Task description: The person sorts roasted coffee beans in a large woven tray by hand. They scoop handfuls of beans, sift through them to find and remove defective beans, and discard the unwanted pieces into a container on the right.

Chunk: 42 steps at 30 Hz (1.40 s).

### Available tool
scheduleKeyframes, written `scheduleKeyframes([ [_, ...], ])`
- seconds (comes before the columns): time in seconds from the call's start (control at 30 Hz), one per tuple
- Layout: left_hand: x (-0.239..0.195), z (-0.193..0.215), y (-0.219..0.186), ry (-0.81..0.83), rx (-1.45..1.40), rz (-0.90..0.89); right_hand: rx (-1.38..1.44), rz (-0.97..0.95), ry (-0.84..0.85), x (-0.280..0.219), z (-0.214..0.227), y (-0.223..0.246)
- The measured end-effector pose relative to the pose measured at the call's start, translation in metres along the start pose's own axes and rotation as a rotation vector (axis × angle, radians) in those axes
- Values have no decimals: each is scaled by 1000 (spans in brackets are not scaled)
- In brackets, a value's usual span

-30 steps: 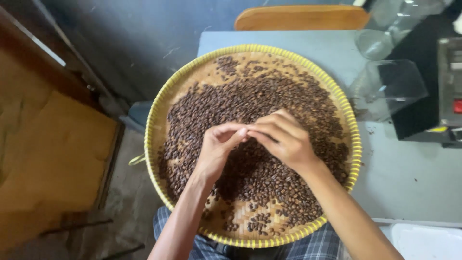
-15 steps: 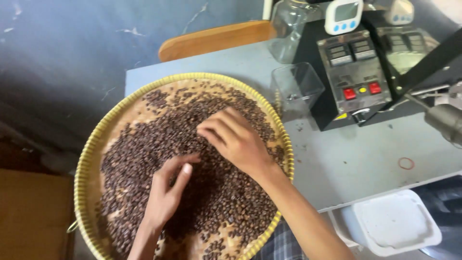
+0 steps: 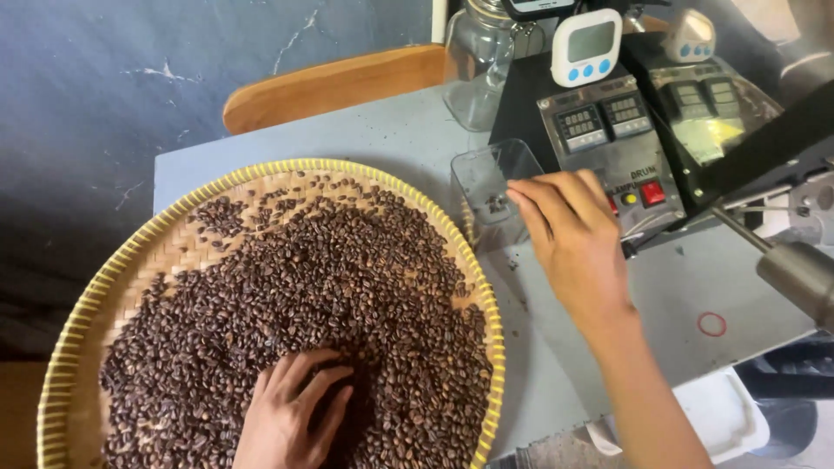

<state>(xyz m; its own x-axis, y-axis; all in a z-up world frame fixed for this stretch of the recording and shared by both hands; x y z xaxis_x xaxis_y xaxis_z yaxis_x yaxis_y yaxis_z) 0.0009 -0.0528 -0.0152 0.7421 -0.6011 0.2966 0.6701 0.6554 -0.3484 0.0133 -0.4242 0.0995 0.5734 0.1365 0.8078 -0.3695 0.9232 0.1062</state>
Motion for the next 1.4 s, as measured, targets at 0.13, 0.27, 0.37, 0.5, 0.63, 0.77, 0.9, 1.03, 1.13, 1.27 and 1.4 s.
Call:
scheduleKeyframes([
  [0.13, 1, -1, 2, -44, 9, -4, 34, -16, 63, 4, -11, -10],
  [0.27, 10, 8, -7, -13, -40, -45, 42, -11, 28, 11, -15, 2],
  [0.37, 13, 14, -15, -6, -76, -55, 124, 23, 19, 19, -23, 38],
  [0.5, 11, 30, -24, 10, -131, -49, 238, 102, 151, 9, -40, 103],
  [0.63, 1, 29, -16, -33, -139, -70, 215, 275, 267, -18, -59, 165],
  [0.77, -13, 38, 6, -156, 94, 17, 249, 271, 459, -54, -75, 214],
  [0.9, -24, 55, 35, -392, 168, 244, 329, 242, 638, -80, -78, 252],
  [1.03, -31, 61, 46, -528, 40, 352, 307, 374, 801, -69, -85, 281],
  [1.13, -30, 52, 47, -456, 83, 381, 214, 79, 1315, -45, -97, 277],
  [1.27, -30, 41, 50, -372, 47, 378, -15, 202, 991, -34, -119, 236],
  [1.4, -31, 44, 37, -193, 3, 313, 6, 61, 792, -48, -153, 178],
])
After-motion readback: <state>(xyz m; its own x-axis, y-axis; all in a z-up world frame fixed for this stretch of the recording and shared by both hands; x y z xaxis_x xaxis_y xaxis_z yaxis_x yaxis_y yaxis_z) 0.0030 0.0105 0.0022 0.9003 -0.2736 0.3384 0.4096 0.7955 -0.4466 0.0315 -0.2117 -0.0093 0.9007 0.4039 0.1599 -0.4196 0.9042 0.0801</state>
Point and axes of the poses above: each hand's wrist, its own x-axis towards the middle knuckle, its own z-axis out of the back of the hand, y = z × x, the point moved 2 cm from there along x, towards the middle knuckle
